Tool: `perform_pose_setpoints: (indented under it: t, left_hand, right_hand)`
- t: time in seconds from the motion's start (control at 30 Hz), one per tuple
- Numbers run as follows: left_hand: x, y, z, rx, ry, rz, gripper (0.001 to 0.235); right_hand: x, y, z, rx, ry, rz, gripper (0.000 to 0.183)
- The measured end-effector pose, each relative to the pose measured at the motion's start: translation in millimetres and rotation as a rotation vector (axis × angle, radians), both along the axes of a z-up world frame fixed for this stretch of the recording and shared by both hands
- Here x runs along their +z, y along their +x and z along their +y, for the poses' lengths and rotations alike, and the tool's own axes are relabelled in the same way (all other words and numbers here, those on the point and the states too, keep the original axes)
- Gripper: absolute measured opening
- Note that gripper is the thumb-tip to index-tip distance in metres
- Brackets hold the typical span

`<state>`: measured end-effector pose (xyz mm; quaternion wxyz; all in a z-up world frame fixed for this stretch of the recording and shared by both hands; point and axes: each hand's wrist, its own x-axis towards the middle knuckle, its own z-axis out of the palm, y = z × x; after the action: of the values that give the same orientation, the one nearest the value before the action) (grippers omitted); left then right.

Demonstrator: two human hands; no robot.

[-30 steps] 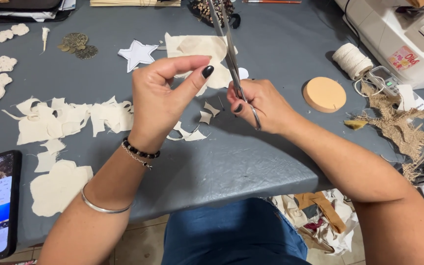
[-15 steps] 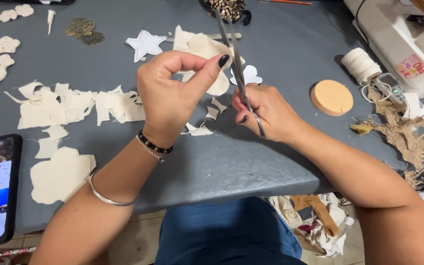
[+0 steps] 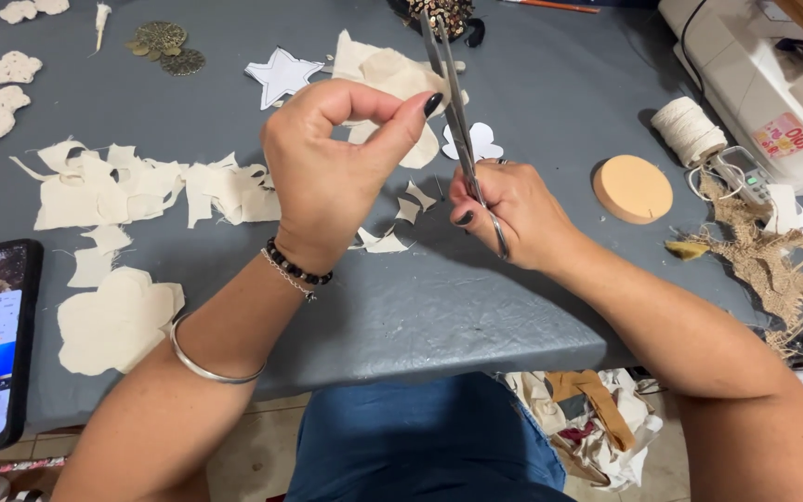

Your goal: Cutting out flower shapes from a piece of white fabric using scissors.

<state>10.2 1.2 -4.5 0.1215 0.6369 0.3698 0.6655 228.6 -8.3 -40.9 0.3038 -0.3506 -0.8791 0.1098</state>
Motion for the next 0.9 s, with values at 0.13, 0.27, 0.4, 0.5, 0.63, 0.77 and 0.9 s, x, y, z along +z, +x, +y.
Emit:
perform_pose_setpoints:
  t: [0.13,0.27,0.4,0.5,0.63,0.77,0.9]
  left_hand:
    - [1,-1,1,0.003,0.003,0.001,0.021]
    - [4,-5,2,-0.023,-0.013,-0.011,0.019]
    - [6,-7,2,0.002,-0.028,0.016,0.019]
    - [7,-8,3,0.009,-0.044,0.024,0.022]
    - [7,-12,6,0.045,-0.044,0.046,0.025]
    - [6,-14,9,0.077,-0.027,0.065,0.022]
    - [8,-16,9,0.08,-0.018,0.088,0.023]
  right_hand:
    - [-3,2,2,-0.027,0.004,-0.02,0.049]
    - [-5,4,4,-0.061,0.001,-0.024,0.051]
    - [-7,7,7,-0.044,0.037,-0.042,0.042]
    - [-6,8,8,-0.048,0.049,-0.059,0.042]
    - [-6,7,8,-0.028,0.083,-0.07,0.04]
    - [-5,7,9,-0.014,0.099,-0.074,0.041]
    - [-4,7,9,-0.02,0.097,-0.078,0.042]
